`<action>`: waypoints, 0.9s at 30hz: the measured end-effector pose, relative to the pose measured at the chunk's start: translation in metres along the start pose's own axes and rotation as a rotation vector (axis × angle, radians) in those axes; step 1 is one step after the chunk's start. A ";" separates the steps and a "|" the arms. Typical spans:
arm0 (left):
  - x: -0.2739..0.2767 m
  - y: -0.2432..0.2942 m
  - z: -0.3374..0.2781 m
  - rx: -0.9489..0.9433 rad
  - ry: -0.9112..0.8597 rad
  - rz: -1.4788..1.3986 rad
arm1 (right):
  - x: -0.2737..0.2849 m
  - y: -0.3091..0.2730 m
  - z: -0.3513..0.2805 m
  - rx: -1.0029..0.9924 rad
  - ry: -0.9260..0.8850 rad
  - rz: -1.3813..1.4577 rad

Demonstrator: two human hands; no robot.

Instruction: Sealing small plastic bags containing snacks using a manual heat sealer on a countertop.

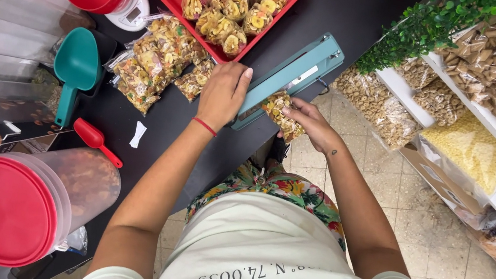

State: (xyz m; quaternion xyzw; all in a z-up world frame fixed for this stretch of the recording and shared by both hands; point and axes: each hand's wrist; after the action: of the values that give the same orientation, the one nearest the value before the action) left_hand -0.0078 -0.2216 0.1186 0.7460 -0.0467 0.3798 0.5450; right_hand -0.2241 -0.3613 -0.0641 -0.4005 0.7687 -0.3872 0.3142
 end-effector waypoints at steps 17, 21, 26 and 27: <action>-0.011 -0.014 -0.002 0.283 -0.047 -0.001 | -0.003 -0.016 -0.011 -0.005 -0.003 -0.006; -0.013 -0.015 0.000 0.400 -0.066 0.052 | -0.001 -0.009 -0.005 -0.032 -0.008 0.014; -0.013 -0.019 0.004 0.446 -0.080 0.088 | 0.000 -0.009 -0.013 -0.075 -0.011 -0.048; -0.014 -0.022 0.005 0.439 -0.095 0.103 | -0.003 -0.014 -0.016 -0.076 0.000 -0.064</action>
State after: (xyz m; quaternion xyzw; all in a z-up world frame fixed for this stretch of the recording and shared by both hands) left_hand -0.0039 -0.2221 0.0924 0.8605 -0.0267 0.3725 0.3465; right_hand -0.2301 -0.3590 -0.0435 -0.4367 0.7696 -0.3676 0.2862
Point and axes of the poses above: each hand's wrist, its own z-axis towards the middle knuckle, its own x-axis out of the back of the hand, y = z × x, and after that the axes turned 12 degrees about -z, right-handed
